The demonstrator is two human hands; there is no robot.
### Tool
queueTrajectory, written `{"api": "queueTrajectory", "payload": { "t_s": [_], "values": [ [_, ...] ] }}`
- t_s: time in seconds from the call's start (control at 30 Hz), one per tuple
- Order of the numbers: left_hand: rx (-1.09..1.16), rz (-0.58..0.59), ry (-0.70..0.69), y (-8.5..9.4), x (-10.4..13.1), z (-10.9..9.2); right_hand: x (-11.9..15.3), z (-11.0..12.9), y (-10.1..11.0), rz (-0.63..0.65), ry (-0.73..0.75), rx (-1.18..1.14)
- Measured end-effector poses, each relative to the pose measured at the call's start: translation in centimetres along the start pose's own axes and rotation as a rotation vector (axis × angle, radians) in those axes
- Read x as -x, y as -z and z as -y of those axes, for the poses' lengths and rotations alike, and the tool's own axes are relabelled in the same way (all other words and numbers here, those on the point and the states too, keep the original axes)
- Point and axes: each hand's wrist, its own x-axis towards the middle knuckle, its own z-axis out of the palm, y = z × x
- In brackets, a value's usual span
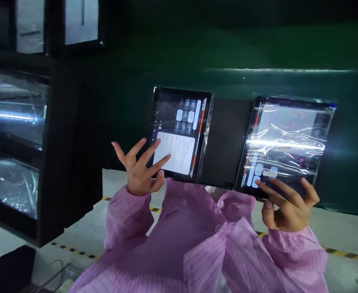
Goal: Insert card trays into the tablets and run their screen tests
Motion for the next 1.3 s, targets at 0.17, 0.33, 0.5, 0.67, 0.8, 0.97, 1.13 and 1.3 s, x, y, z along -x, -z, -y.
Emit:
{"api": "queueTrajectory", "payload": {
  "t_s": [0.17, 0.33, 0.5, 0.67, 0.8, 0.97, 1.13, 1.3],
  "values": [
    [-0.001, 0.125, 0.095, -0.1, -3.1, -1.4, 0.2, 0.0, -0.2, -0.022, 0.005, -0.001],
    [-0.013, 0.170, -0.024, -1.2, -9.5, -1.7, -0.5, 0.0, -0.3, -0.042, 0.032, -0.007],
    [-0.021, 0.197, -0.067, -2.3, -13.6, -1.0, -0.7, -0.1, -0.4, -0.047, 0.010, -0.013],
    [0.008, 0.221, -0.104, -2.8, -14.0, -0.7, -0.5, -0.1, -0.3, -0.043, -0.023, -0.040],
    [-0.046, 0.210, -0.153, -3.1, -13.8, -0.5, 0.0, -0.3, -0.4, -0.002, -0.064, -0.058],
    [-0.027, 0.171, -0.182, -3.3, -13.9, -0.3, -0.1, -0.6, 0.3, -0.021, -0.045, -0.110],
    [-0.012, 0.146, -0.202, -3.5, -13.8, -0.1, -1.5, -0.5, 2.8, 0.153, -0.039, -0.040],
    [0.010, 0.168, -0.227, -3.8, -13.9, 0.0, -2.8, -0.9, 3.8, 0.170, -0.041, 0.090]
  ]
}}
